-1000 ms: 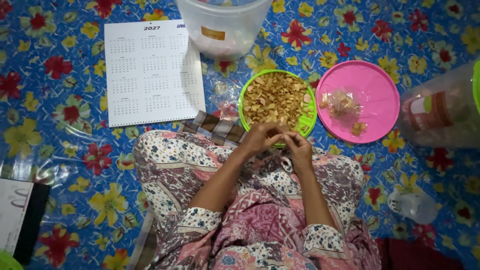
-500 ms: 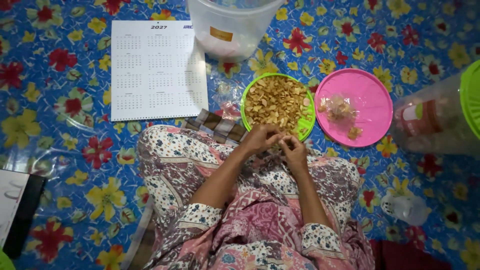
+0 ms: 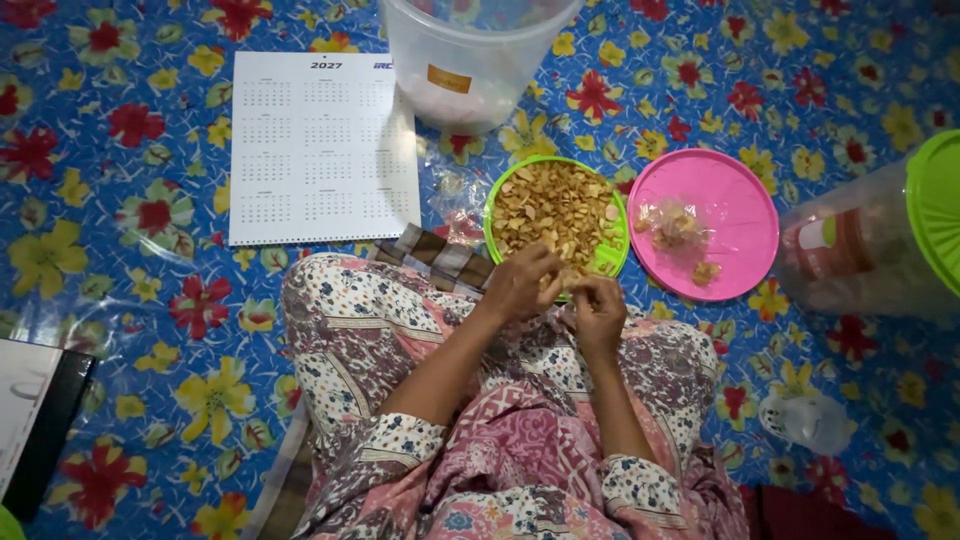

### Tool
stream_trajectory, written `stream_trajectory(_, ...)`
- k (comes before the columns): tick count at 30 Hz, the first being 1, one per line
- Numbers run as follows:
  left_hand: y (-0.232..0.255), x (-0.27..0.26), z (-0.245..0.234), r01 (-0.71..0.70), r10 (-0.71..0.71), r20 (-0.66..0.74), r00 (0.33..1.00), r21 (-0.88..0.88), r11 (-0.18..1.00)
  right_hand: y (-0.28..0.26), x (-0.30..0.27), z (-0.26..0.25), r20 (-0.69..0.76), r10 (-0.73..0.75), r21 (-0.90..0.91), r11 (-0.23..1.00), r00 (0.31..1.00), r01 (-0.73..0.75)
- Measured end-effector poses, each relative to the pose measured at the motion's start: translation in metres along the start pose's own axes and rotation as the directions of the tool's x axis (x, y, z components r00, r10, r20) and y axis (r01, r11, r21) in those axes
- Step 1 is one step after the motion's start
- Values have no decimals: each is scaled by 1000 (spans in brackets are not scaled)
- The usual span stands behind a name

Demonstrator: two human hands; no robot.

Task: Packaging small snack items into plastic bags from a bowl

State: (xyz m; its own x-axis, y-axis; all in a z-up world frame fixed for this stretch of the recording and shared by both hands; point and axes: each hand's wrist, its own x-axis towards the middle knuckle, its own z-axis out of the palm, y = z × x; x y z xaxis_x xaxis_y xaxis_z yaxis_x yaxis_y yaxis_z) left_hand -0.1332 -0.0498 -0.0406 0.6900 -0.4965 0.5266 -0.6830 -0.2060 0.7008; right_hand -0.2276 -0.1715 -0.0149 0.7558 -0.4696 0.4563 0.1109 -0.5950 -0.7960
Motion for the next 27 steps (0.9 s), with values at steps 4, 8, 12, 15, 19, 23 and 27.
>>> stream_trajectory(4,7,11,-7,-134,136,-50,989,40,990,-6,-2,3,63,-99,-9,995,993,100)
stream_trajectory(8,18,14,-16,-193,193,2,981,12,981,13,-8,6,101,-39,60,998,994,33)
stream_trajectory(12,22,17,-24,-87,79,133,988,55,995,-20,-3,-2,116,121,132,982,986,-136)
stream_trajectory(15,33,23,-37,14,-13,178,984,-3,1000,-55,9,-10,155,277,175,937,948,-303)
stream_trajectory(19,13,17,-25,137,-97,225,969,-168,976,-17,5,-6,186,424,263,848,886,-460)
stream_trajectory(23,-3,14,-12,241,-167,227,959,-354,903,-14,7,-3,230,519,292,770,823,-567)
stream_trajectory(27,-15,10,-4,308,-232,218,948,-451,838,30,-3,3,245,554,394,693,795,-604)
